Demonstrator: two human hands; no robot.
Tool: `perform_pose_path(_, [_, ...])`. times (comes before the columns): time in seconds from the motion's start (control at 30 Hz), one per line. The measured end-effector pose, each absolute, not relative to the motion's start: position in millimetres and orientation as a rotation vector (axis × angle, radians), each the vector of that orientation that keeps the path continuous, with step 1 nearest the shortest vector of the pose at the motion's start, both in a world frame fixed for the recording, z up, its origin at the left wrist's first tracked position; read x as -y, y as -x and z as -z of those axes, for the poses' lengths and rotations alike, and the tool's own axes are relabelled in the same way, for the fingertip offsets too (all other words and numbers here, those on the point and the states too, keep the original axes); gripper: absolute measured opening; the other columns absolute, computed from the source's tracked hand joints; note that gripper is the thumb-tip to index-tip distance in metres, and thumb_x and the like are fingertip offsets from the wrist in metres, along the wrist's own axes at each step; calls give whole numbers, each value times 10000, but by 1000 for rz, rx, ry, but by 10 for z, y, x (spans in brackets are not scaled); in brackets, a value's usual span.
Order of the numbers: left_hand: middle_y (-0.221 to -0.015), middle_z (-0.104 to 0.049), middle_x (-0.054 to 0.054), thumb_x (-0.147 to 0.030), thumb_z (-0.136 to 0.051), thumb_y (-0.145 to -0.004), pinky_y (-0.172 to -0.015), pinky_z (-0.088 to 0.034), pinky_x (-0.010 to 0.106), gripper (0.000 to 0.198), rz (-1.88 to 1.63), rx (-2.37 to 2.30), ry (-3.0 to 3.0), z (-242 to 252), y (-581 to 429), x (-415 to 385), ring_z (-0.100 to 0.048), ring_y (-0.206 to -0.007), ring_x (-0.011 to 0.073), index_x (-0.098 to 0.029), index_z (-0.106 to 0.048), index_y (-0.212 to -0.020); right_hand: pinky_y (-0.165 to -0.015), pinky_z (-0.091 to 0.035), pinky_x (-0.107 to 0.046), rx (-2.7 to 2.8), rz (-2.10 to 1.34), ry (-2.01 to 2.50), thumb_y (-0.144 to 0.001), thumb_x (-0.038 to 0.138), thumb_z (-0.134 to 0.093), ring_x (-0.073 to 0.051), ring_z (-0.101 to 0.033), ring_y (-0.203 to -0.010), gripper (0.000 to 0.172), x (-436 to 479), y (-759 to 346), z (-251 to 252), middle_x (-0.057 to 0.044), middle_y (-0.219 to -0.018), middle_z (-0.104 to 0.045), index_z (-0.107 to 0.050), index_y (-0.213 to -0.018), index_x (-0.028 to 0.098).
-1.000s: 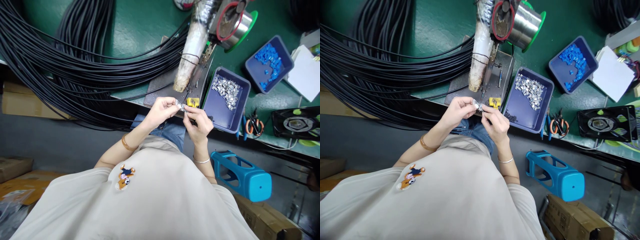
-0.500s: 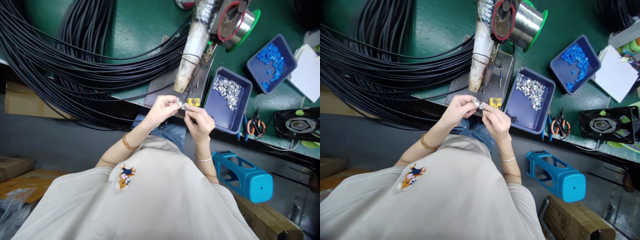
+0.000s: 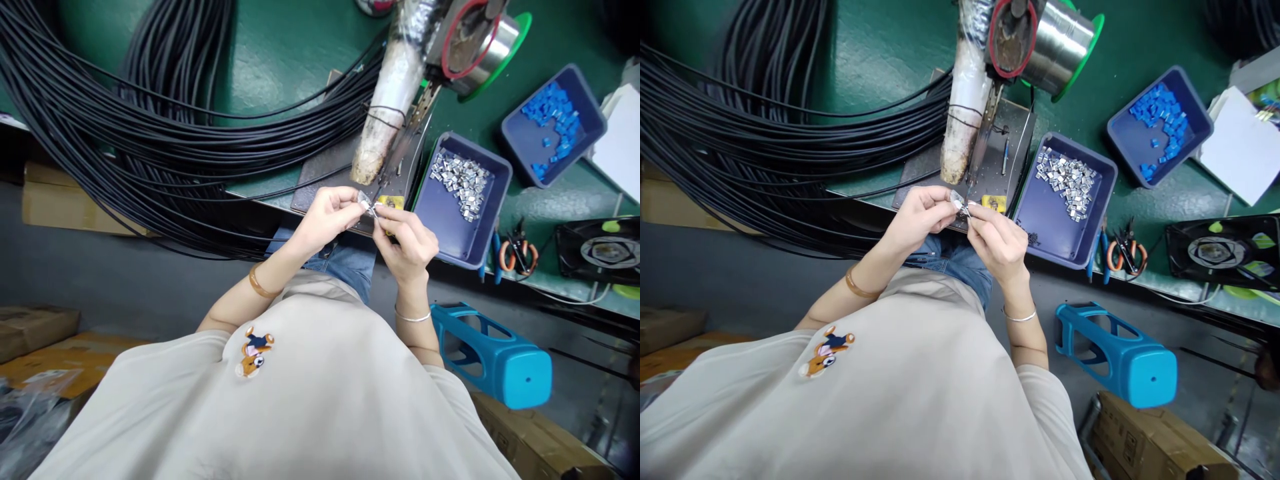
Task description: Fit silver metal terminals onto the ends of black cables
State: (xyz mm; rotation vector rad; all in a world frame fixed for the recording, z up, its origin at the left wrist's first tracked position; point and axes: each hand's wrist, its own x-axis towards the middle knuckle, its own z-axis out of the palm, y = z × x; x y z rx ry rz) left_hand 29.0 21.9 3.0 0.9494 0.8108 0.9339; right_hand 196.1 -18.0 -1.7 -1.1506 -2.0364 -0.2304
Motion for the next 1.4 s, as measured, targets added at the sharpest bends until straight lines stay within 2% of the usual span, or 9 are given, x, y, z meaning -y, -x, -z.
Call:
perform_pose_path(0.27, [-499, -377, -59, -229, -634, -801, -440, -187, 195, 278, -926, -813, -996, 6, -271, -218, -277, -455, 23, -146, -487, -581, -737, -595, -242, 2042, 158, 1062, -866, 100, -650, -139, -749, -868, 124, 176, -1960, 21, -40, -997, -785, -641, -877, 224])
perform_pose_path(0.47, [-504, -399, -57, -196, -614, -789, -449, -210, 188, 255, -932, -815, -1021, 22, -269, -207, -307, -463, 23, -146, -484, -576, -690, -584, -250, 2044, 184, 1123, -896, 150, -622, -137, -744, -825, 95, 189, -1967, 55, -39, -977, -782, -620, -851, 233])
perform_pose_path(0.67, [-490, -426, -56, -180, -630, -754, -445, -221, 193, 209, -941, -833, -1055, 5, -278, -208, -319, -449, 27, -145, -525, -577, -789, -597, -287, 1872, -6, 1136, -867, 113, -647, -154, -731, -900, 126, 202, -1919, 57, -41, -994, -760, -609, -891, 231])
perform_pose_path(0.93, [-473, -470, -35, -177, -621, -768, -455, -234, 192, 281, -924, -835, -1076, 3, -271, -227, -344, -451, 29, -140, -502, -516, -796, -603, -328, 1801, -95, 1175, -868, 127, -655, -165, -730, -889, 103, 191, -1894, 14, -26, -959, -755, -623, -855, 224])
perform_pose_path(1.23, [-485, -419, -53, -181, -631, -750, -450, -209, 207, 227, -953, -843, -1060, 4, -283, -223, -307, -453, 32, -147, -512, -560, -842, -600, -333, 1811, -128, 1160, -864, 130, -660, -167, -721, -930, 106, 191, -1903, 28, -17, -1004, -746, -639, -881, 233])
perform_pose_path(1.4, [-498, -417, -46, -210, -650, -749, -454, -210, 210, 245, -964, -856, -1057, 0, -283, -218, -321, -466, 40, -153, -501, -563, -813, -614, -347, 1835, -97, 1179, -867, 146, -662, -180, -729, -918, 90, 184, -1903, 10, -30, -998, -750, -641, -873, 233])
